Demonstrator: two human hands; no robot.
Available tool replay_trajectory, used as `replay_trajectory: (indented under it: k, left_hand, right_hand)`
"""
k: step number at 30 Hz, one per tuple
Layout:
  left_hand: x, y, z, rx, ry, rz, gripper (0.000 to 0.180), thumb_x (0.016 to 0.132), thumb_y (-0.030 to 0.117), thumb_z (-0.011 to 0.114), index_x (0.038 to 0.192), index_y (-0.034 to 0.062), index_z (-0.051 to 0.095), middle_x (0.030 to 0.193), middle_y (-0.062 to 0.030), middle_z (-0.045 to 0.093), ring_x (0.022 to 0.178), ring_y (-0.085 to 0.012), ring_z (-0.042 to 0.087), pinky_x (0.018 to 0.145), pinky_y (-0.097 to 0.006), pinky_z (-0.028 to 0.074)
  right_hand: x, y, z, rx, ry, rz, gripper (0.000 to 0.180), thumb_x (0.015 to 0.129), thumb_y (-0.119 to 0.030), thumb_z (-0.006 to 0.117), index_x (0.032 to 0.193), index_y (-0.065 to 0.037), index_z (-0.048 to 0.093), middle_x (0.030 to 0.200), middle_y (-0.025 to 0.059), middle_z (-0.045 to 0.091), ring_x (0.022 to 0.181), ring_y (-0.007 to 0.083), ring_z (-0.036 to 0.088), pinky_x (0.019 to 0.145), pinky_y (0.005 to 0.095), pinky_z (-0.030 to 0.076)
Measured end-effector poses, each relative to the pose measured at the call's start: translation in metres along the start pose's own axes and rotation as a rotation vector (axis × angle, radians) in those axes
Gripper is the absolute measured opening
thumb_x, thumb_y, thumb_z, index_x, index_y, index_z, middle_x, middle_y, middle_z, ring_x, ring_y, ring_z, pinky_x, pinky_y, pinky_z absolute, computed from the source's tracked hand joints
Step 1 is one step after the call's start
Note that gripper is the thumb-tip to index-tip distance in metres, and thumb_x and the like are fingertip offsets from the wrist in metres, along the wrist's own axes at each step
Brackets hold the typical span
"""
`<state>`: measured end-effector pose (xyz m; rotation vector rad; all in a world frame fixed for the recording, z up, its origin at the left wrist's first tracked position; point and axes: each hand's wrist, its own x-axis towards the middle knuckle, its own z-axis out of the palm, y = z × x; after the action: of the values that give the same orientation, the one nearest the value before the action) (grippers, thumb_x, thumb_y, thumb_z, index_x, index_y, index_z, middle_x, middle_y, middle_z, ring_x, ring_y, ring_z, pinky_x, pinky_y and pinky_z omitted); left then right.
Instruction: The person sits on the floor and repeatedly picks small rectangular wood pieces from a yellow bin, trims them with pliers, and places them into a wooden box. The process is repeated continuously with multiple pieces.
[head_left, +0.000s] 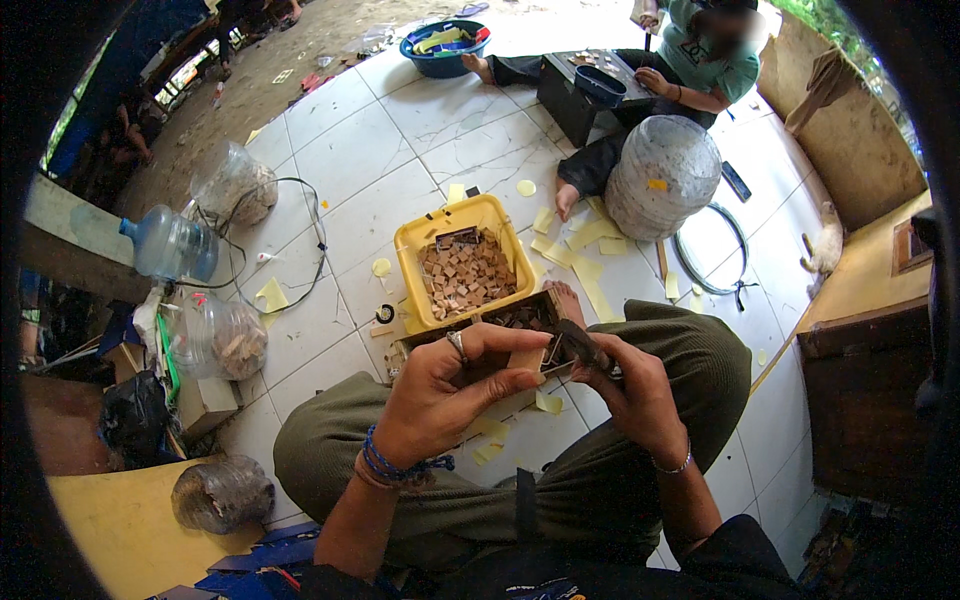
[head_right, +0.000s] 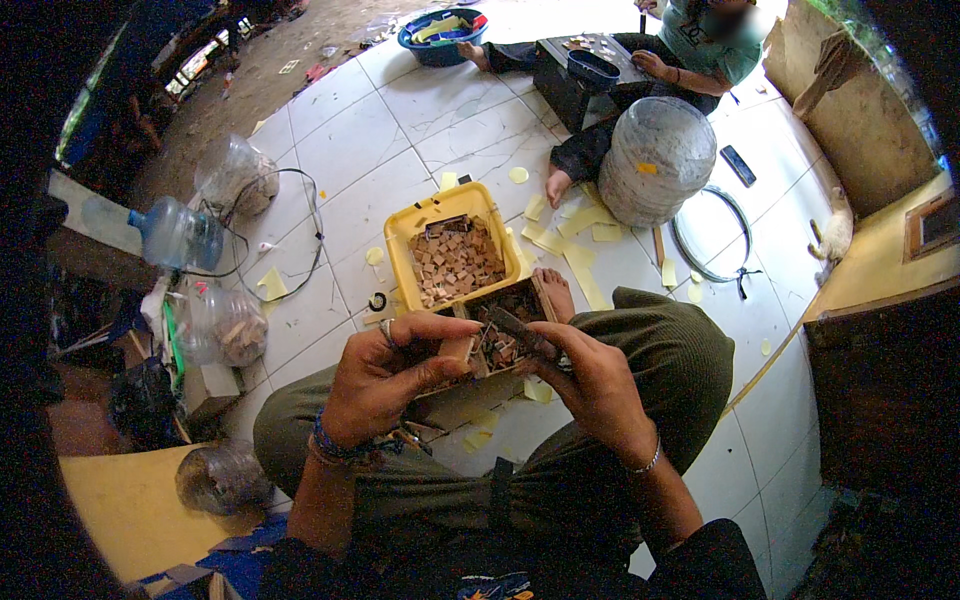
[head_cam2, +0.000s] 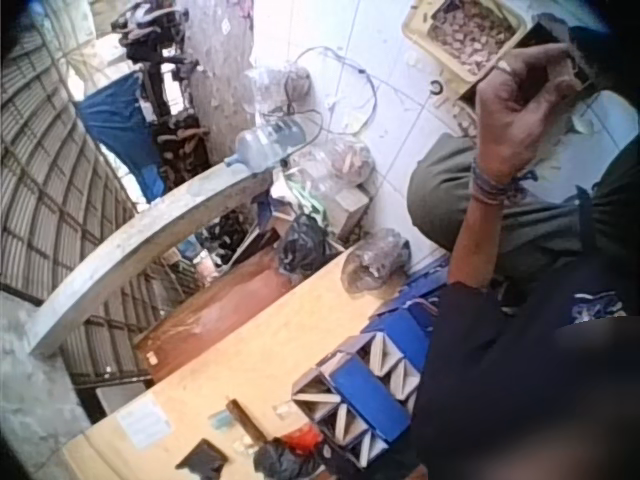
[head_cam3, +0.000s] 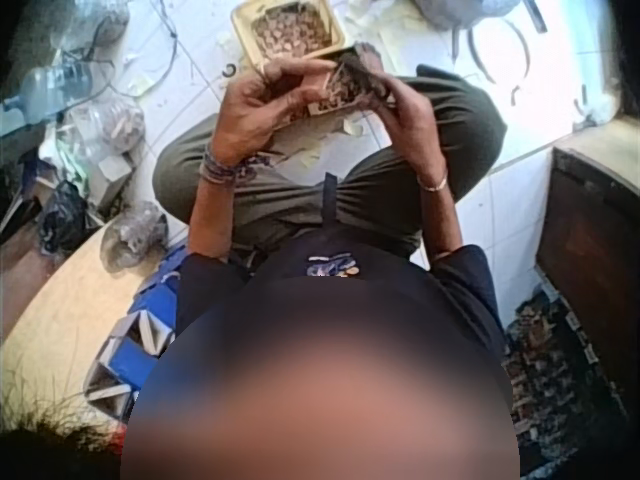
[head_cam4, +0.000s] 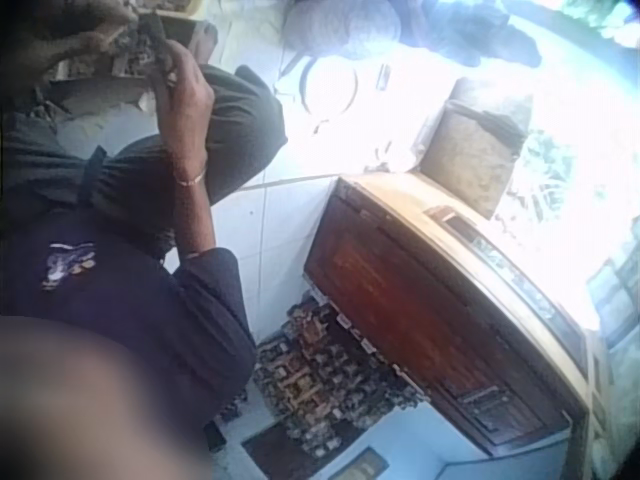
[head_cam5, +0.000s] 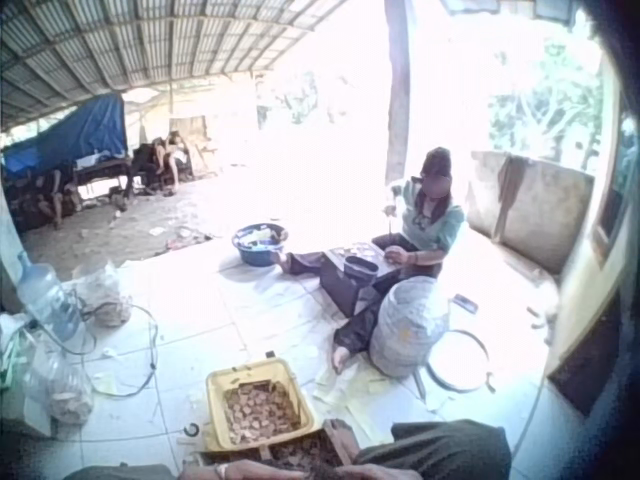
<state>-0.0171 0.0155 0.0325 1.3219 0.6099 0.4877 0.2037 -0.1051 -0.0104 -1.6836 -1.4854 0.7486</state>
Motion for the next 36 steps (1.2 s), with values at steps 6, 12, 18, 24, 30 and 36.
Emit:
replay_trajectory:
  k: [6, 12, 18, 24, 30, 36]
  left_hand:
    - [0.0017, -0.0054, -0.0005, -0.118, 0.052, -0.041, 0.032, 0.095, 0.001, 0.075, 0.126, -0.0006, 0.066, 0.119, -0.0086, 0.073, 0.111, -0.0147, 0.069, 0.098, -0.031, 0.057]
    - [0.0022, -0.0084, -0.0005, -0.066, 0.067, 0.038, 0.031, 0.096, 0.004, 0.075, 0.125, 0.0002, 0.063, 0.119, -0.0104, 0.073, 0.11, -0.0144, 0.071, 0.099, -0.03, 0.059]
    - [0.0036, -0.0099, -0.0009, -0.123, 0.042, 0.058, 0.032, 0.096, 0.004, 0.074, 0.125, 0.0003, 0.062, 0.121, -0.0107, 0.072, 0.111, -0.015, 0.071, 0.101, -0.03, 0.059]
    - [0.0039, -0.0102, -0.0012, -0.157, 0.027, 0.046, 0.032, 0.096, 0.003, 0.074, 0.126, 0.0002, 0.062, 0.123, -0.0114, 0.072, 0.114, -0.0153, 0.07, 0.102, -0.03, 0.058]
    - [0.004, -0.0095, -0.0007, -0.124, 0.04, 0.038, 0.033, 0.096, 0.004, 0.075, 0.126, -0.0002, 0.062, 0.122, -0.0113, 0.073, 0.113, -0.0154, 0.07, 0.102, -0.031, 0.058]
    - [0.0, -0.0053, -0.0024, -0.073, 0.034, 0.034, 0.029, 0.092, 0.002, 0.079, 0.12, -0.0008, 0.069, 0.117, -0.0098, 0.074, 0.108, -0.0154, 0.07, 0.097, -0.031, 0.057]
  right_hand:
    - [-0.0004, 0.0022, -0.0003, -0.02, -0.028, -0.066, 0.043, 0.089, -0.006, 0.079, 0.129, -0.003, 0.065, 0.104, 0.0115, 0.076, 0.095, 0.0228, 0.076, 0.081, 0.0363, 0.061]
    - [-0.001, 0.0006, 0.0017, -0.076, -0.062, -0.119, 0.047, 0.086, -0.008, 0.082, 0.13, -0.006, 0.065, 0.11, 0.0119, 0.076, 0.096, 0.0258, 0.076, 0.082, 0.038, 0.06]
    - [-0.0018, -0.0019, 0.0008, -0.025, -0.06, -0.074, 0.046, 0.087, -0.01, 0.081, 0.131, -0.008, 0.065, 0.112, 0.0129, 0.075, 0.097, 0.0287, 0.075, 0.082, 0.0399, 0.06]
    - [-0.0026, 0.0006, 0.0006, -0.003, -0.05, -0.067, 0.045, 0.09, -0.013, 0.079, 0.133, -0.011, 0.065, 0.113, 0.0142, 0.073, 0.095, 0.0337, 0.073, 0.081, 0.0419, 0.058]
    - [-0.0025, 0.0017, 0.0019, -0.004, -0.045, -0.074, 0.044, 0.09, -0.015, 0.08, 0.131, -0.01, 0.065, 0.109, 0.0151, 0.074, 0.093, 0.0343, 0.073, 0.08, 0.0418, 0.058]
    - [-0.006, -0.0031, -0.004, -0.02, -0.145, -0.038, 0.037, 0.087, -0.011, 0.083, 0.12, -0.004, 0.067, 0.091, 0.0122, 0.077, 0.083, 0.0252, 0.077, 0.073, 0.0371, 0.059]
